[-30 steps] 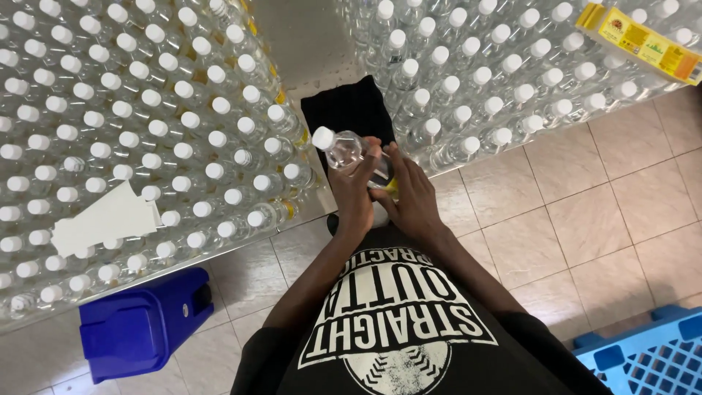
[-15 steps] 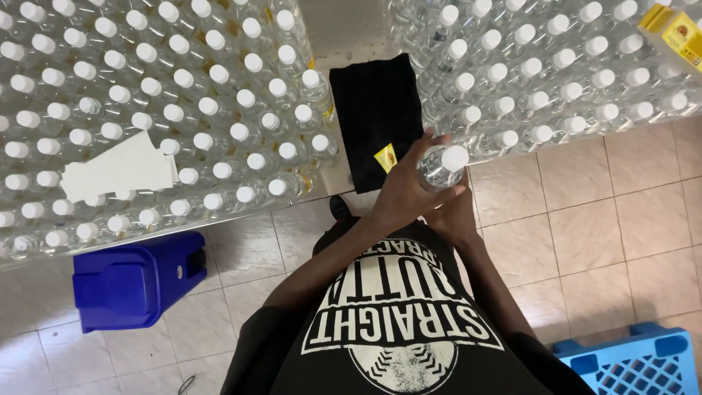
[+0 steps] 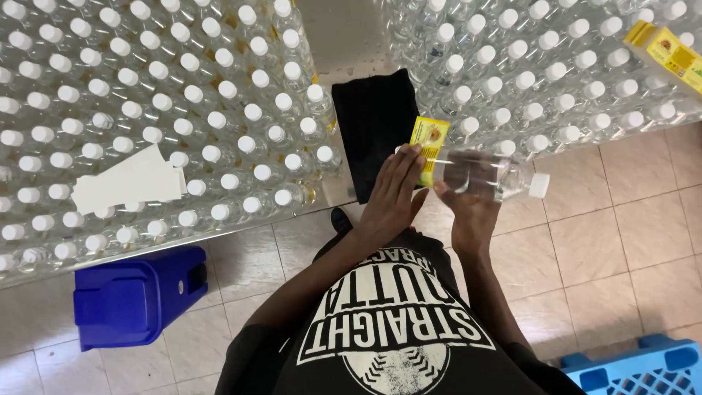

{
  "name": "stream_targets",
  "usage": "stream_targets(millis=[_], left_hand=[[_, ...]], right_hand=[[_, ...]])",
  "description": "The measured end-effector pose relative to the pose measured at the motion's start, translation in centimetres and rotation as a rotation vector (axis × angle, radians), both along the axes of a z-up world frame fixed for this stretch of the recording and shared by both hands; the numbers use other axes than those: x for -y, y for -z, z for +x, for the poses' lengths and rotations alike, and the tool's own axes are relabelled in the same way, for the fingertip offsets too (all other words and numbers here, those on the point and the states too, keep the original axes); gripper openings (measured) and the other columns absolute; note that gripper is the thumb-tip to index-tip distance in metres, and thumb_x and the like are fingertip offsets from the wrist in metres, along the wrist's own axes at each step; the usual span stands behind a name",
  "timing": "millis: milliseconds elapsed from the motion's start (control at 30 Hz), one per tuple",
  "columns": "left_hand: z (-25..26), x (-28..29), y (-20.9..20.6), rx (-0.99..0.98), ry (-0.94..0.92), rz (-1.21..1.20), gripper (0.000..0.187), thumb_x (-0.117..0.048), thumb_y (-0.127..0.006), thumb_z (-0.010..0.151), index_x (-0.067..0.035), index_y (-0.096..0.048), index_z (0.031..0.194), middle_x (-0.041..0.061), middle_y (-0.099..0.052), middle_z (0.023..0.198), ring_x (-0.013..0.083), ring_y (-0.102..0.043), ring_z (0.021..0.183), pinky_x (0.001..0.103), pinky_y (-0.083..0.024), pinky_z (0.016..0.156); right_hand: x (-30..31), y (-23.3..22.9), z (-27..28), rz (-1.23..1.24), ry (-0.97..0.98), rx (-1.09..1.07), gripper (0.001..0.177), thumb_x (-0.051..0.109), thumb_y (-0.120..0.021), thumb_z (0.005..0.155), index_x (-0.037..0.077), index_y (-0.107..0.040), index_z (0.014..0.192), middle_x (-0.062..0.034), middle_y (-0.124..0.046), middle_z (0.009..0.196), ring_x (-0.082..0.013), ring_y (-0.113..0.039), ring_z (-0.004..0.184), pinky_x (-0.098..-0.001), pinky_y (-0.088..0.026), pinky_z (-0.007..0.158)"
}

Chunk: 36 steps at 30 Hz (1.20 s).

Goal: Manual application of adhesive labels to plastic water bottles in a production environment.

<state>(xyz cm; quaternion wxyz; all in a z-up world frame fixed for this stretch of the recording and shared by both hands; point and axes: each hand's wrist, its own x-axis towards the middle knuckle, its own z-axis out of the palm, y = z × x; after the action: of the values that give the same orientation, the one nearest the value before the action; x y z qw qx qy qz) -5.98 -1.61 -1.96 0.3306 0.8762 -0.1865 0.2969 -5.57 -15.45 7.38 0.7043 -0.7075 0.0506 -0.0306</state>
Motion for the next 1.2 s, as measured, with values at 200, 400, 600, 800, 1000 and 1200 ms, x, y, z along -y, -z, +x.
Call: stream_targets(millis=[200,400,600,800,1000,1200], left_hand=[[0.8,-0.6,1.7,0.157,0.009,-0.19,0.079,-0.063,-0.036,0.114,0.001,-0.054,0.158,0.019,-0.062,0.152,0.0416,-0.06,0.144,0.056,-0.047,0.123],[0.6,-1.5,2.2,0.235,0.054,-0.24,0.051,-0.046,-0.069,0.106,-0.007,-0.067,0.139,0.015,-0.075,0.132,0.0394,-0.073,0.122,0.058,-0.052,0.113],[0.0,-3.3,3.1,0.089,0.082,-0.217,0.055,-0.036,-0.09,0.09,-0.015,-0.069,0.136,0.016,-0.069,0.145,0.0421,-0.068,0.133,0.058,-0.048,0.117],[-3.0,-6.2,2.9,-0.314,0.009,-0.226,0.075,-0.023,-0.088,0.088,-0.01,-0.055,0.154,0.024,-0.048,0.162,0.051,-0.051,0.147,0.061,-0.043,0.122],[-9.5,-9.0,11.2,-1.172,-0.053,-0.237,0.072,-0.052,-0.073,0.101,-0.011,-0.054,0.156,0.025,-0.065,0.144,0.0493,-0.068,0.128,0.058,-0.055,0.108],[-12.1,-10.1,14.7,-1.381,-0.108,-0.914,0.061,-0.038,-0.078,0.098,-0.015,-0.062,0.152,0.021,-0.074,0.132,0.038,-0.075,0.12,0.048,-0.062,0.103]], right_hand=[[0.7,0.9,-0.5,-0.294,-0.2,0.199,0.088,0.001,-0.099,0.073,-0.003,-0.054,0.149,-0.0181,-0.072,0.13,-0.031,-0.073,0.121,-0.0438,-0.061,0.104],[1.3,3.9,-1.8,-0.27,-0.26,0.532,0.048,0.021,-0.097,0.081,0.006,-0.078,0.123,-0.0177,-0.044,0.153,-0.0303,-0.063,0.124,-0.0481,-0.061,0.111],[2.2,2.7,-3.0,-0.236,-0.427,0.438,0.048,0.022,-0.096,0.082,0.005,-0.081,0.125,-0.0198,-0.04,0.152,-0.0394,-0.06,0.135,-0.0608,-0.05,0.119],[2.2,3.8,-1.6,-0.221,-0.519,0.284,0.051,0.012,-0.095,0.08,0.005,-0.077,0.128,-0.0205,-0.05,0.144,-0.0397,-0.064,0.131,-0.0561,-0.051,0.116],[-1.9,8.4,0.4,-0.271,-0.503,0.22,0.062,0.009,-0.1,0.076,0.002,-0.071,0.131,-0.018,-0.067,0.134,-0.0361,-0.072,0.123,-0.0538,-0.054,0.111],[-7.8,16.4,-0.2,-0.368,-0.532,0.182,0.064,0.02,-0.099,0.079,0.007,-0.071,0.135,-0.0126,-0.072,0.132,-0.037,-0.069,0.127,-0.0519,-0.052,0.115]])
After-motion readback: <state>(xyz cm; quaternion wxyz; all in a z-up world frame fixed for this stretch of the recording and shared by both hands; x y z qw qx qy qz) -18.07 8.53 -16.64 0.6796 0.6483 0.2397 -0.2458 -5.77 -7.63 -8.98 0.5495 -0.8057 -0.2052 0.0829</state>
